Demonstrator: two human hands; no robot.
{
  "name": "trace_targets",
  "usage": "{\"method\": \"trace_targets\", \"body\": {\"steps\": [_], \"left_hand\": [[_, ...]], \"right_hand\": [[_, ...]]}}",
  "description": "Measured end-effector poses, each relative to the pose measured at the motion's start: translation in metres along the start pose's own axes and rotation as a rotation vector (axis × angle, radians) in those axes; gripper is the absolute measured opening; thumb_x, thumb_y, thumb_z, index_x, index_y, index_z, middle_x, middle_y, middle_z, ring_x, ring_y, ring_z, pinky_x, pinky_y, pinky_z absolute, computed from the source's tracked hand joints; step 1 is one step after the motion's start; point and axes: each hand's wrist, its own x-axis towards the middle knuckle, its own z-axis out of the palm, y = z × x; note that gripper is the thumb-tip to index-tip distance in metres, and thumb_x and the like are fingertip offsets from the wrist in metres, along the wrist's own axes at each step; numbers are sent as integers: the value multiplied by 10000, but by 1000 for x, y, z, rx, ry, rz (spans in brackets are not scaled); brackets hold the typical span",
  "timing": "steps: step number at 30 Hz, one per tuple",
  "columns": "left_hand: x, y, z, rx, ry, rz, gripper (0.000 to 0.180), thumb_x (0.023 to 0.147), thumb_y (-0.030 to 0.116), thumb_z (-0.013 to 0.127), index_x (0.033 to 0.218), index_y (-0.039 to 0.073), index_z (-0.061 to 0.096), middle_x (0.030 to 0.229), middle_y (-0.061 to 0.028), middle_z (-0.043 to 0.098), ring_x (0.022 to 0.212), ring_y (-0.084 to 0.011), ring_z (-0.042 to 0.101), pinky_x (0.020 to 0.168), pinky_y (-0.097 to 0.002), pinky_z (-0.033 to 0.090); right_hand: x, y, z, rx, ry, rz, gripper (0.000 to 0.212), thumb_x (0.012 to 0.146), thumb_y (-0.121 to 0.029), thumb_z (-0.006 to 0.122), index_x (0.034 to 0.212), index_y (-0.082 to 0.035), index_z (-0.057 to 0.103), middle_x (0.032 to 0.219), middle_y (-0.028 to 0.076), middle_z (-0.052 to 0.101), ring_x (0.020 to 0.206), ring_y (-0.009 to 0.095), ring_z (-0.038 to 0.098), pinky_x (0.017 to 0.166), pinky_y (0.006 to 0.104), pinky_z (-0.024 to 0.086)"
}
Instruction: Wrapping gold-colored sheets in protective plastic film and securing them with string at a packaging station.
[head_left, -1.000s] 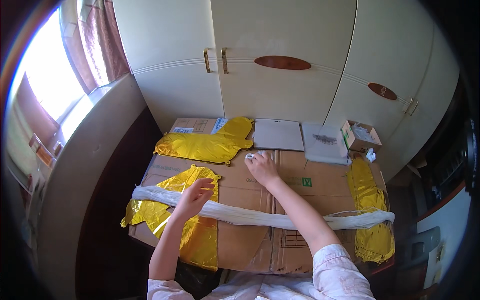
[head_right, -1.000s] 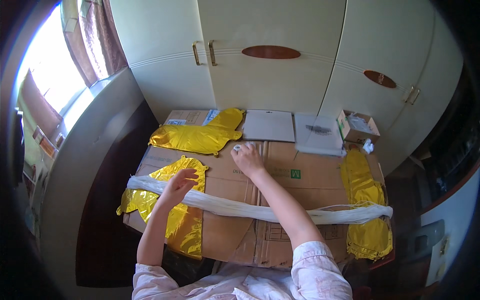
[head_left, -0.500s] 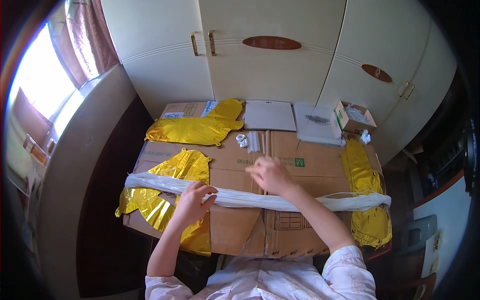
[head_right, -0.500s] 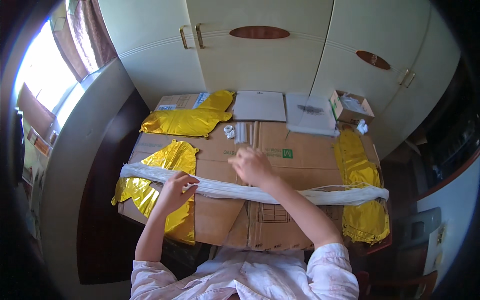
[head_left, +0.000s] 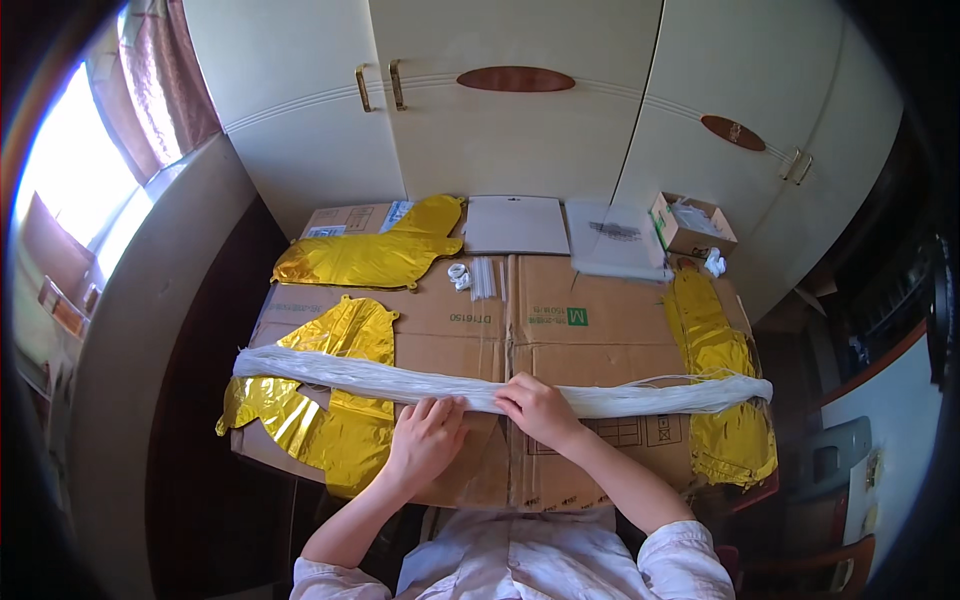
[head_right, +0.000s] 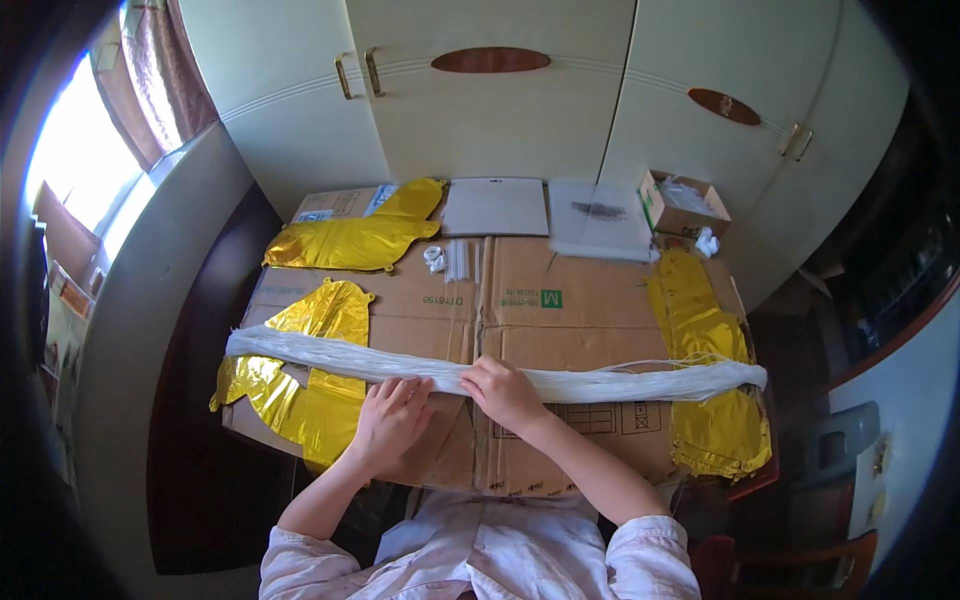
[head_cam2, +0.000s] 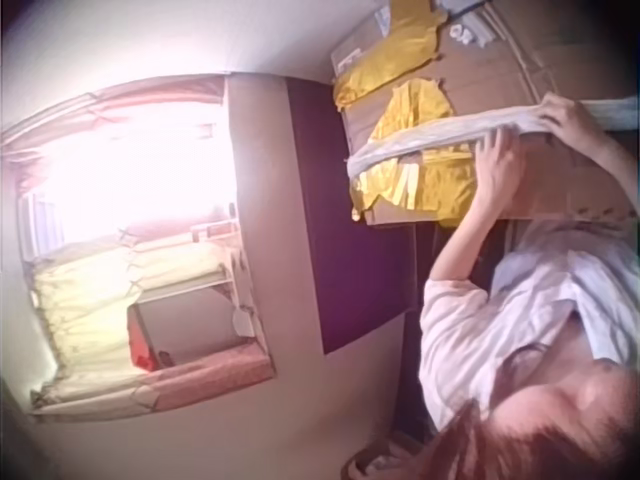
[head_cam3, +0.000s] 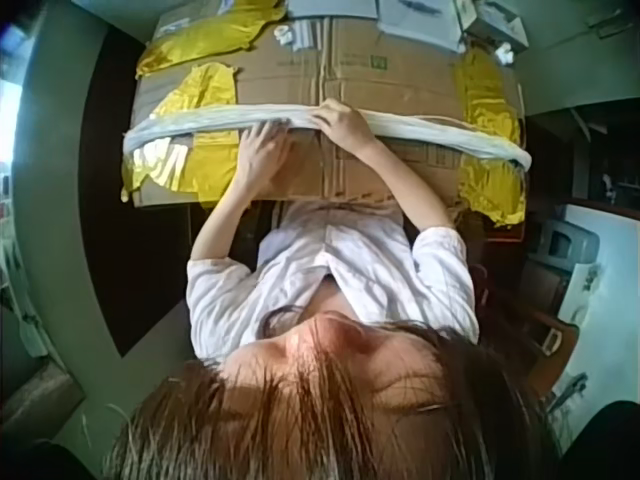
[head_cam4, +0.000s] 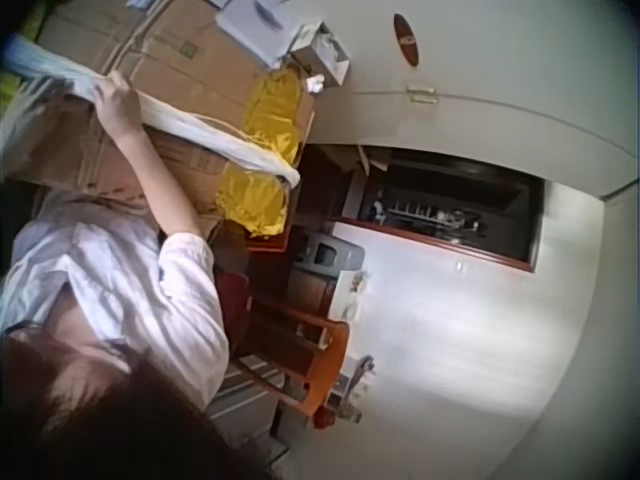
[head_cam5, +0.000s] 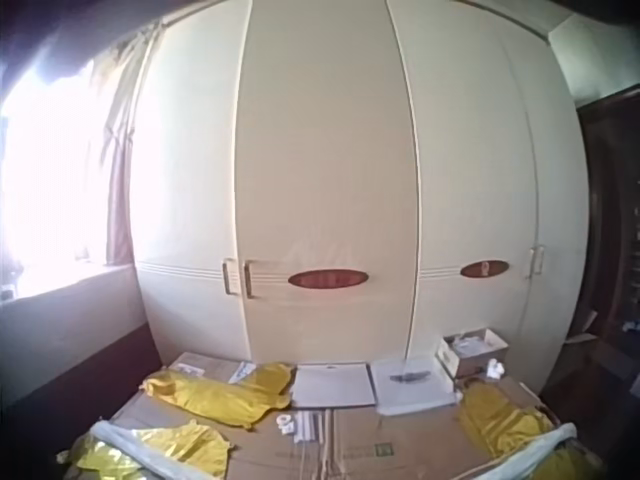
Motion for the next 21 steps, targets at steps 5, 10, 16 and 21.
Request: {"method": "trace_targets", "body": {"steps": [5, 10, 16, 21], "left_hand": [[-4, 1, 2, 5, 18, -8, 422, 737, 188, 652, 1132, 72, 559, 976, -54, 579, 923, -226, 550, 759, -362, 441], [-4, 3, 2, -27, 24, -37, 443, 730, 183, 656, 1156, 104, 561, 1007, -61, 564, 941, -226, 534, 764, -368, 429], [-5, 7, 6, 10, 13, -45, 448, 723, 193, 662, 1164, 188, 581, 1013, -53, 526, 921, -231, 516, 764, -376, 421], [-5, 7, 6, 13, 30, -45, 446, 721, 202, 666, 1160, 205, 586, 1018, -55, 521, 926, -234, 511, 764, -381, 420]], "right_hand": [[-2, 2, 1, 25, 17, -13, 72, 769, -104, 673, 809, -57, 636, 783, 73, 598, 692, 249, 615, 618, 333, 508], [-1, 1, 1, 4, 23, -30, 60, 779, -107, 661, 799, -60, 630, 780, 67, 595, 675, 248, 615, 599, 334, 507], [-1, -1, 0, -12, 26, -15, 66, 778, -139, 647, 778, -83, 612, 761, 48, 576, 691, 238, 608, 608, 343, 508], [1, -6, 0, -166, 44, -110, 54, 752, -132, 656, 764, -107, 610, 760, 24, 568, 683, 212, 611, 590, 326, 507]]}}
